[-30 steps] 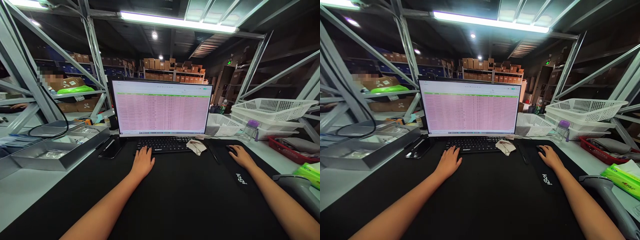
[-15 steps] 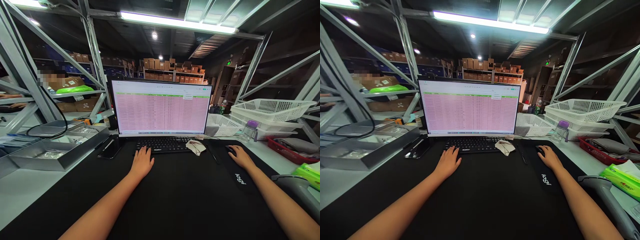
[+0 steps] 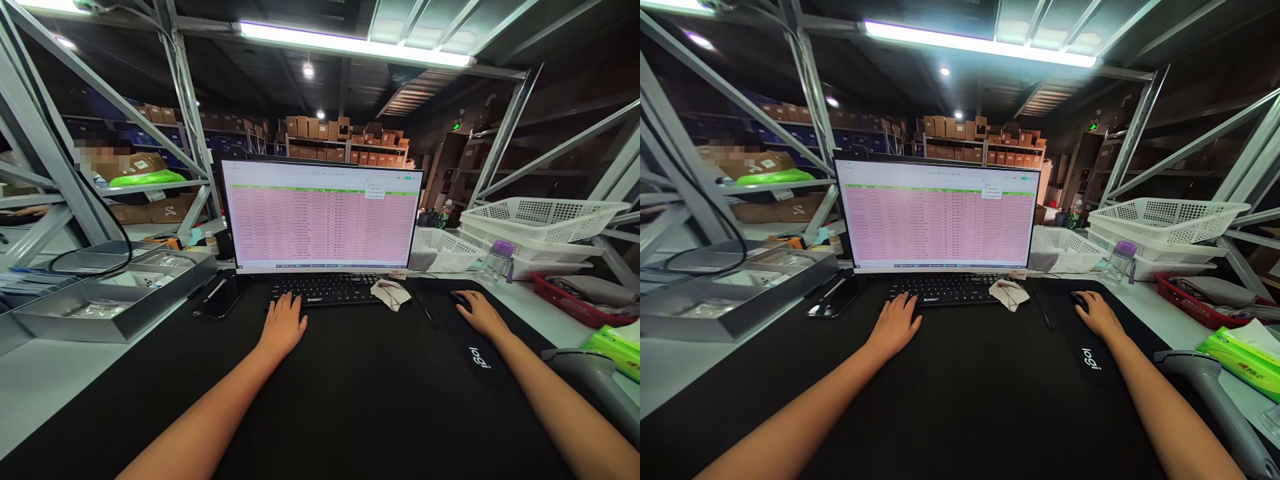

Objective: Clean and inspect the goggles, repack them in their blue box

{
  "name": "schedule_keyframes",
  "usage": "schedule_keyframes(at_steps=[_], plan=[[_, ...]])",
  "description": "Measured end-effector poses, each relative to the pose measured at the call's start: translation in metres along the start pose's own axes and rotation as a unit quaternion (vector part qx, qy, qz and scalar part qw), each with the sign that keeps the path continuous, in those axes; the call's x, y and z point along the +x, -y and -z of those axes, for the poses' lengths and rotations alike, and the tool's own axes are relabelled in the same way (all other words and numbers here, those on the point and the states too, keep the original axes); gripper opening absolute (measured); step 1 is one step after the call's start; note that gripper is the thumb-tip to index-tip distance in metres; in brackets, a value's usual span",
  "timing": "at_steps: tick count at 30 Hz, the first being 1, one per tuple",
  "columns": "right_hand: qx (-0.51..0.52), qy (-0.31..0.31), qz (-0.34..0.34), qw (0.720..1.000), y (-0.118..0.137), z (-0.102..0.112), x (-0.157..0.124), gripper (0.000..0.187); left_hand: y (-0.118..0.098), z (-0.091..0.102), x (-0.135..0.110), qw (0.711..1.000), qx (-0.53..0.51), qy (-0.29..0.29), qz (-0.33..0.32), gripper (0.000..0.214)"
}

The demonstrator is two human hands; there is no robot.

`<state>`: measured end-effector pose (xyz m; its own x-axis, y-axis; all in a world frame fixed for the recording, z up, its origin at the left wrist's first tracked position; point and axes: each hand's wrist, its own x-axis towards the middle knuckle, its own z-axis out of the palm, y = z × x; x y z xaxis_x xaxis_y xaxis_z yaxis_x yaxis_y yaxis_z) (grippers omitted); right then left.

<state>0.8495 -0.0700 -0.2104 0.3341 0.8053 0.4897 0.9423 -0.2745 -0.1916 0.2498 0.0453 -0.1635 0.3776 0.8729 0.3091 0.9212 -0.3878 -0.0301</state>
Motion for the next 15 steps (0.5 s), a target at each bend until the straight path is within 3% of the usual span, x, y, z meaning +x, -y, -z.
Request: schedule_keyframes(at_steps=[15], plan=[[0.0, -0.011, -0.003, 1.0, -0.0005, -0.0031, 0.0005, 0.045, 0.0016, -0.0031, 0.0012, 0.999, -0.025, -0.022, -0.001, 0.056]])
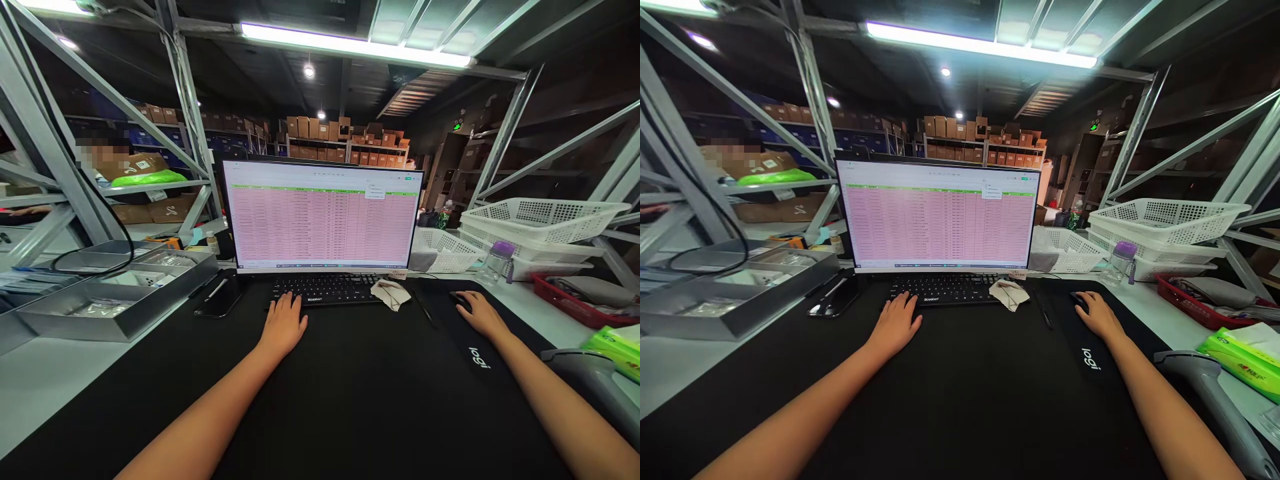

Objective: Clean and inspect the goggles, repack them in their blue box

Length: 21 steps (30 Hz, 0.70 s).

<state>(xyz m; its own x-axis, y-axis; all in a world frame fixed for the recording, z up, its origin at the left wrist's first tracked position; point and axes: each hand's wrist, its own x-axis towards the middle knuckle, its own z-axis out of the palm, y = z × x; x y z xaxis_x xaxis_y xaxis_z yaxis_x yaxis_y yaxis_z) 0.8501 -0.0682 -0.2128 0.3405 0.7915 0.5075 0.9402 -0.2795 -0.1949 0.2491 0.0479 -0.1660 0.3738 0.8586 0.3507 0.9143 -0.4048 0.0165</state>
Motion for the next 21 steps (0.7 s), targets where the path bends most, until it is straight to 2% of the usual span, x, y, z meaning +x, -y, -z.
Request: schedule_keyframes(at_steps=[11, 21], plan=[[0.001, 0.002, 0.003, 1.0, -0.0008, 0.0005, -0.0001, 0.046, 0.0008, -0.0034, 0.001, 1.0, 0.0, -0.004, 0.0, 0.056], [-0.01, 0.014, 0.007, 1.0, 0.0002, 0.0042, -0.0008, 0.048, -0.0017, 0.0011, -0.0006, 1.0, 0.003, 0.015, 0.005, 0.057]])
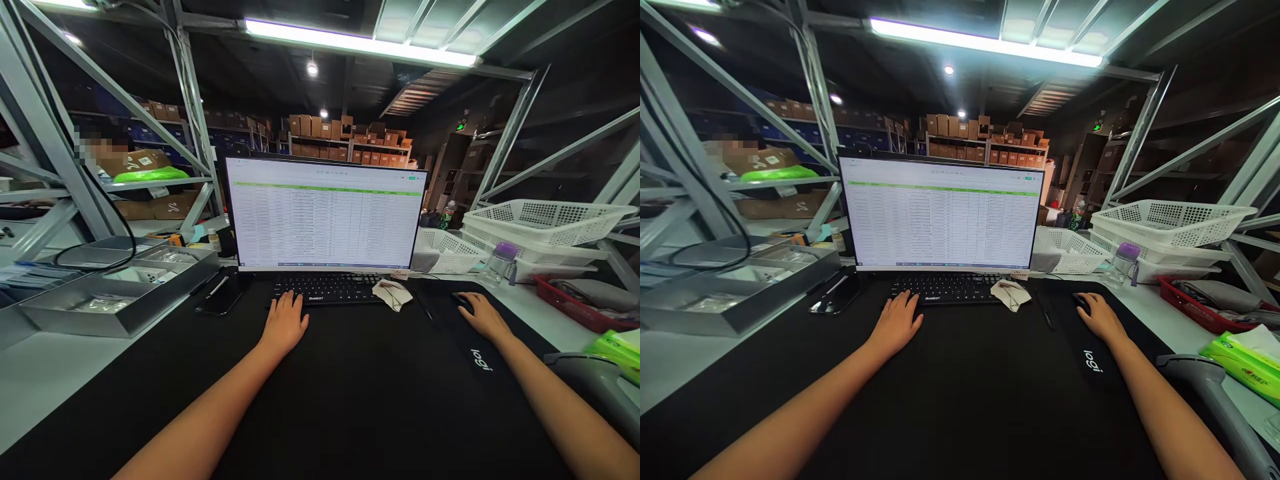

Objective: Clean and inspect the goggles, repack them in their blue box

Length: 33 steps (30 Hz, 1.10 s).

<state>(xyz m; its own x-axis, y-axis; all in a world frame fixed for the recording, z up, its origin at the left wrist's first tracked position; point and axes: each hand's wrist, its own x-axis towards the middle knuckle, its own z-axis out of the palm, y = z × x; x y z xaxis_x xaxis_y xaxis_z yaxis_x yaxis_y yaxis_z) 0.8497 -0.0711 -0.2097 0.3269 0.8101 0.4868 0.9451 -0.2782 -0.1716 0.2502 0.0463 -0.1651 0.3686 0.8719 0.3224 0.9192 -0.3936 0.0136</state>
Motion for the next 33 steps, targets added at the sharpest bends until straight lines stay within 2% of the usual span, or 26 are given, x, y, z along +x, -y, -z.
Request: schedule_keyframes(at_steps=[8, 21, 33], plan=[[0.009, -0.011, -0.007, 1.0, 0.0033, 0.0019, -0.0011, 0.044, 0.001, -0.0017, 0.0003, 1.0, -0.002, -0.003, 0.001, 0.058], [0.007, -0.001, -0.006, 1.0, 0.0013, 0.0006, 0.0, 0.049, 0.0019, -0.0031, 0.0004, 1.0, 0.004, -0.01, -0.006, 0.057], [0.005, 0.005, -0.012, 1.0, 0.0024, 0.0001, -0.0001, 0.052, -0.0014, 0.0036, -0.0015, 1.0, 0.003, 0.001, 0.003, 0.057]])
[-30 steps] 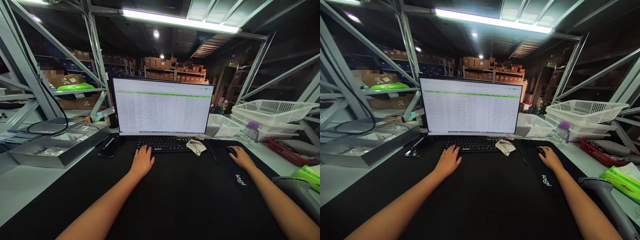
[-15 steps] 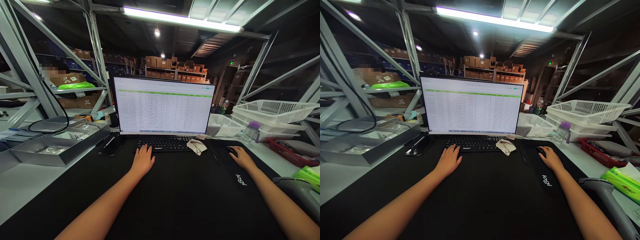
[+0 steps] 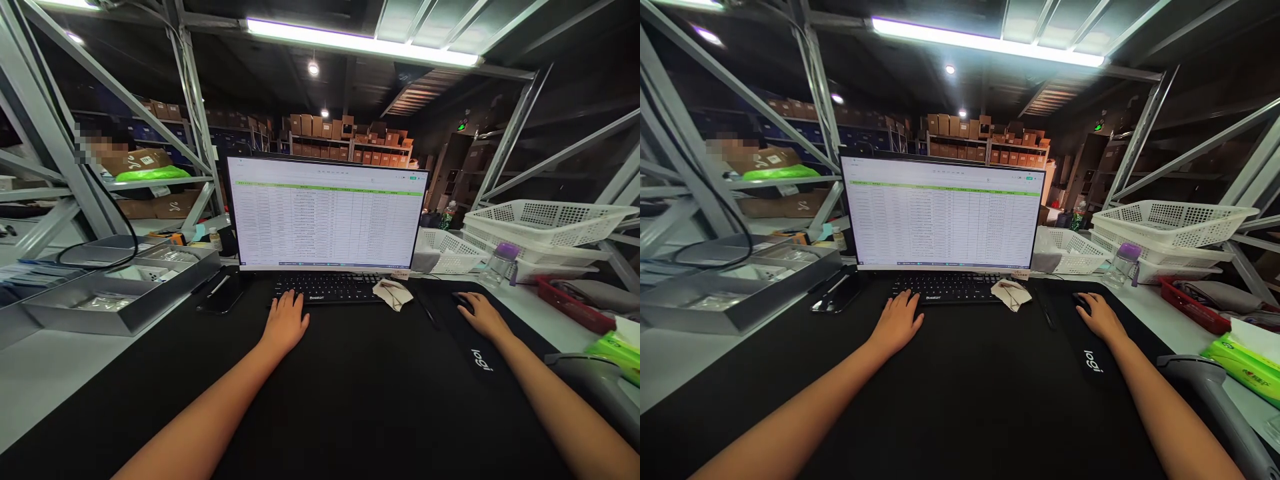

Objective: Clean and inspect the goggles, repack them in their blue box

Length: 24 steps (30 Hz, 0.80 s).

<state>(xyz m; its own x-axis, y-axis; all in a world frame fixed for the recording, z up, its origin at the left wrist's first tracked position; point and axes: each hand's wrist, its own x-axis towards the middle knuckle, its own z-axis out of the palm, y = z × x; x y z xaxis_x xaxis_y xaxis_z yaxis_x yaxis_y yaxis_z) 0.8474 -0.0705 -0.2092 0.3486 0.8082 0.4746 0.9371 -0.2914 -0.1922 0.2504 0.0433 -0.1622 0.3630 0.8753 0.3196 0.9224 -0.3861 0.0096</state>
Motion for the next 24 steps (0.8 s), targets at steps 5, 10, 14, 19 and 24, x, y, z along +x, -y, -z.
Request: schedule_keyframes(at_steps=[5, 10, 14, 19, 24], plan=[[0.003, -0.01, 0.012, 1.0, -0.0048, -0.0023, 0.0007, 0.047, -0.0004, 0.001, 0.0004, 1.0, 0.009, 0.012, -0.002, 0.058], [0.004, -0.014, 0.012, 1.0, -0.0048, -0.0032, 0.0014, 0.047, 0.0015, -0.0033, 0.0007, 1.0, -0.001, -0.002, -0.004, 0.058], [0.003, -0.015, 0.009, 1.0, -0.0053, -0.0036, 0.0008, 0.046, 0.0033, -0.0072, 0.0014, 1.0, -0.007, -0.013, -0.006, 0.057], [0.003, -0.009, 0.019, 1.0, -0.0069, -0.0045, 0.0003, 0.049, 0.0027, -0.0054, 0.0021, 1.0, -0.004, -0.006, -0.006, 0.058], [0.003, -0.007, 0.007, 1.0, -0.0038, -0.0025, 0.0011, 0.048, 0.0023, -0.0063, 0.0039, 1.0, -0.013, 0.009, 0.003, 0.059]])
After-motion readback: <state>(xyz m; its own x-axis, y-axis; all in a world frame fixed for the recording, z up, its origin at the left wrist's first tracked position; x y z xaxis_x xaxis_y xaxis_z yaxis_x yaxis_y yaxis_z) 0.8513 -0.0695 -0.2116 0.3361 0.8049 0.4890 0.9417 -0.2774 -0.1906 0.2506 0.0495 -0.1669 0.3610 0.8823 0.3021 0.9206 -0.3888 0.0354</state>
